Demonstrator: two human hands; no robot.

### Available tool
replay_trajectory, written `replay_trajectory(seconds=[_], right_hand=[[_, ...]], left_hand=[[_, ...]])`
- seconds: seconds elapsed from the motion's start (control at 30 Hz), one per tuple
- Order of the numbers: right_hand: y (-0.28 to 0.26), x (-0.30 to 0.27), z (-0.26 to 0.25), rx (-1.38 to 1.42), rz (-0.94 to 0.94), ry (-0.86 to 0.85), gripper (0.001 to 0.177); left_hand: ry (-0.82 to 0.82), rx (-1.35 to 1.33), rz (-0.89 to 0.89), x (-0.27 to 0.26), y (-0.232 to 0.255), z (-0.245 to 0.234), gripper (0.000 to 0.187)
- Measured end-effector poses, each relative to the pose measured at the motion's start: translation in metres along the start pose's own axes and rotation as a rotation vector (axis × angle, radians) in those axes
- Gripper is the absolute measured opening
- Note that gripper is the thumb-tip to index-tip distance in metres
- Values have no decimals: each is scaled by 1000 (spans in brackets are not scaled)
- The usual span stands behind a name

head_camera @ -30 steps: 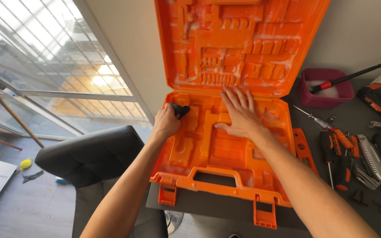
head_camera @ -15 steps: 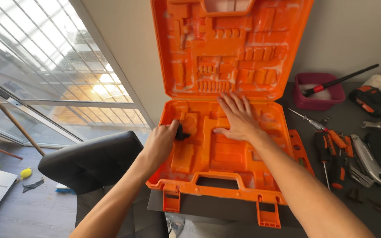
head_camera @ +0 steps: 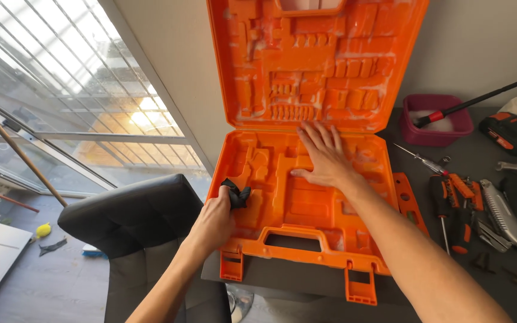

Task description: The person uses a black cloth to wipe the interior compartments of an open orange toolbox. The person repeatedly folds and unfolds the cloth while cleaning different sections of the toolbox base.

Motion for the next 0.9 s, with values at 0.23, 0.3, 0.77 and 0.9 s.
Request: replay_trajectory(seconds=[0.23, 0.3, 0.77, 0.9], right_hand=[[-6, 4, -3, 54, 13, -22, 109], [-5, 2, -4, 54, 25, -9, 108], [-4, 5, 3, -11, 0, -5, 113], [-9, 5, -5, 9, 29, -19, 110]], left_hand=[[-6, -25, -33, 4, 4, -23, 26], [-89, 189, -42, 6, -6, -18, 33], [34, 416, 202, 10, 18, -21, 39], [39, 506, 259, 11, 29, -24, 28]])
Point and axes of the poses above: each hand's wrist, its own x-axis towards the middle knuckle, its own z-axis out of the palm, y = z × x, the point moved 6 cm from there along x, towards the middle knuckle, and after that the axes turned 7 degrees about -y, right-handed, at the moved point
